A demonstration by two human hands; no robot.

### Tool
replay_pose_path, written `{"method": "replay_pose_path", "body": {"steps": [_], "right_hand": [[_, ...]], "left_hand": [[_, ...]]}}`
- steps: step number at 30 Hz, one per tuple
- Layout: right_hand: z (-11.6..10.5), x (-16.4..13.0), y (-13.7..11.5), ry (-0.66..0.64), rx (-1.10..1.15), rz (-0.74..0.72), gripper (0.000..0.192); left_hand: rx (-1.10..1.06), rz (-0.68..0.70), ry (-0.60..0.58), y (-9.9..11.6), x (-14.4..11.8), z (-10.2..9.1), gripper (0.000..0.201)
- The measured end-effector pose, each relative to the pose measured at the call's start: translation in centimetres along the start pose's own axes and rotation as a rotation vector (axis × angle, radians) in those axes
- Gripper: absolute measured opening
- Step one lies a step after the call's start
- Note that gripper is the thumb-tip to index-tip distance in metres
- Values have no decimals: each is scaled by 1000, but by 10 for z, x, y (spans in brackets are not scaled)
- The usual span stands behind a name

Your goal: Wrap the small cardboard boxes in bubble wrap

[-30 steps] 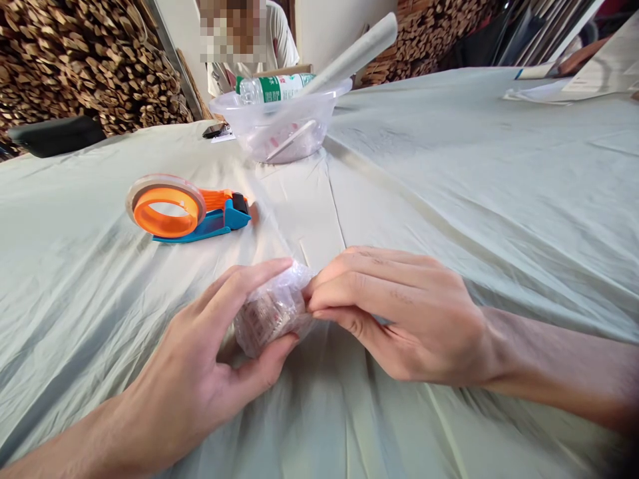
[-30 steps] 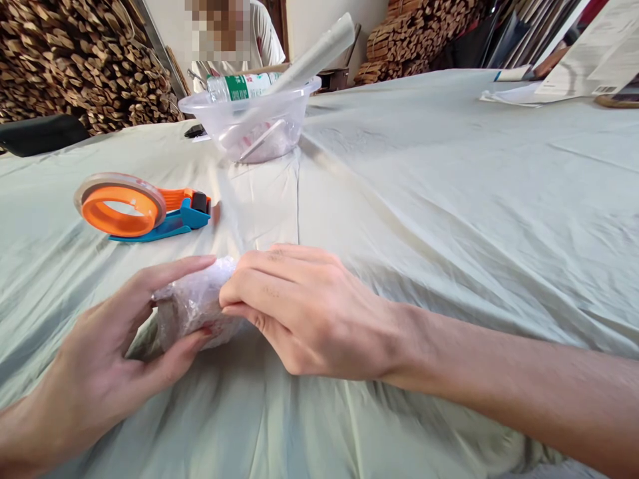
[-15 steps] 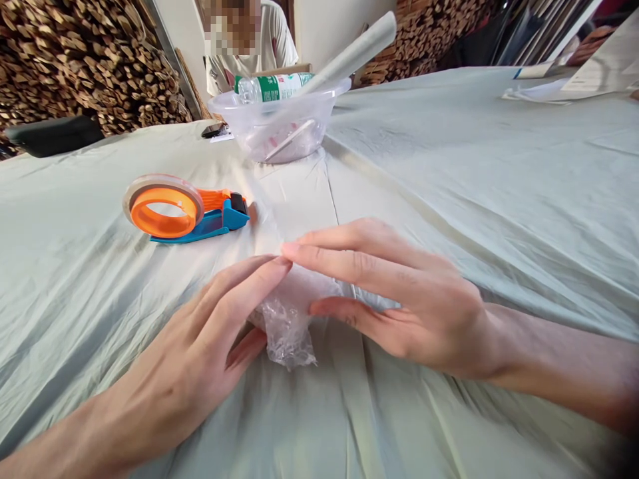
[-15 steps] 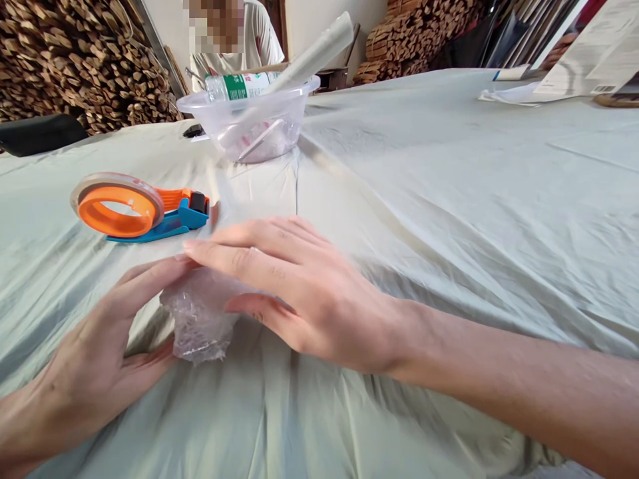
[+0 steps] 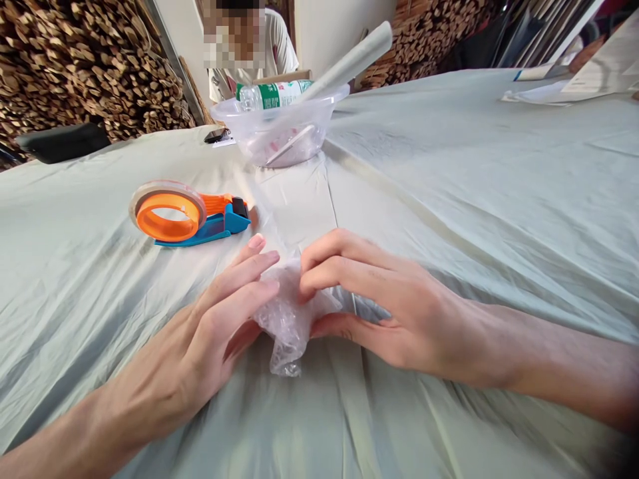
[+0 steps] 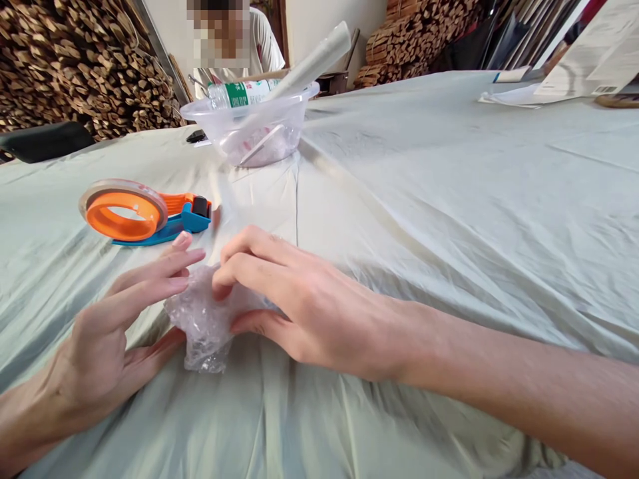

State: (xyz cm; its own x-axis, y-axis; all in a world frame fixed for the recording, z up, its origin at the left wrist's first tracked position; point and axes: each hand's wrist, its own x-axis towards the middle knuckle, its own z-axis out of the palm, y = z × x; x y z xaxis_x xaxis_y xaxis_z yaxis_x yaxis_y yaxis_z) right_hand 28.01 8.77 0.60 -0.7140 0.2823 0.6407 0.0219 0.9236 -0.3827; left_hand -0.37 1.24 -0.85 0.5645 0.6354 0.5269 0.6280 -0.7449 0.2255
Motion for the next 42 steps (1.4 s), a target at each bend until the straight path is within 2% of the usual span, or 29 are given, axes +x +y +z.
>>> {"method": "replay_pose_path", "body": {"steps": [5,9,11,15,20,22,25,30,32,34,37,39,42], "right_hand": [[2,-3,6,-33,7,-9,10],[2,-3,10,-8,56,12,18],[1,-2,11,6,66,11,10],[-2,-1,8,-13,89,-5,37],[-5,-1,4,-36,83,54,16],[-5,0,3,-53,93,61,9],[-5,1,2,-77,102,71,10],[-5,-1,3,-79,120,62,21],[-4,-1,3,-44,140,64,19],[-4,-2,2,-1,174,79,10],[-3,-1,0,3,190,93,17],[-4,-1,-2,-17,160,92,10],[-5,1,-3,-22,146,105,19]], "left_hand": [[74,138,-100,-6,3,-5,93],[111,148,-51,-12,3,-7,83],[101,131,-43,-13,4,-7,77],[72,123,-72,-13,2,-8,68],[82,159,-98,-11,2,-9,65],[105,194,-98,-9,3,-8,57],[126,218,-104,-8,5,-7,43],[84,153,-107,-11,2,-9,49],[71,125,-106,-13,0,-10,49],[86,127,-105,-12,0,-10,48],[115,149,-96,-9,2,-10,50],[136,165,-87,-7,4,-9,49],[159,146,-100,-6,5,-9,47]]}}
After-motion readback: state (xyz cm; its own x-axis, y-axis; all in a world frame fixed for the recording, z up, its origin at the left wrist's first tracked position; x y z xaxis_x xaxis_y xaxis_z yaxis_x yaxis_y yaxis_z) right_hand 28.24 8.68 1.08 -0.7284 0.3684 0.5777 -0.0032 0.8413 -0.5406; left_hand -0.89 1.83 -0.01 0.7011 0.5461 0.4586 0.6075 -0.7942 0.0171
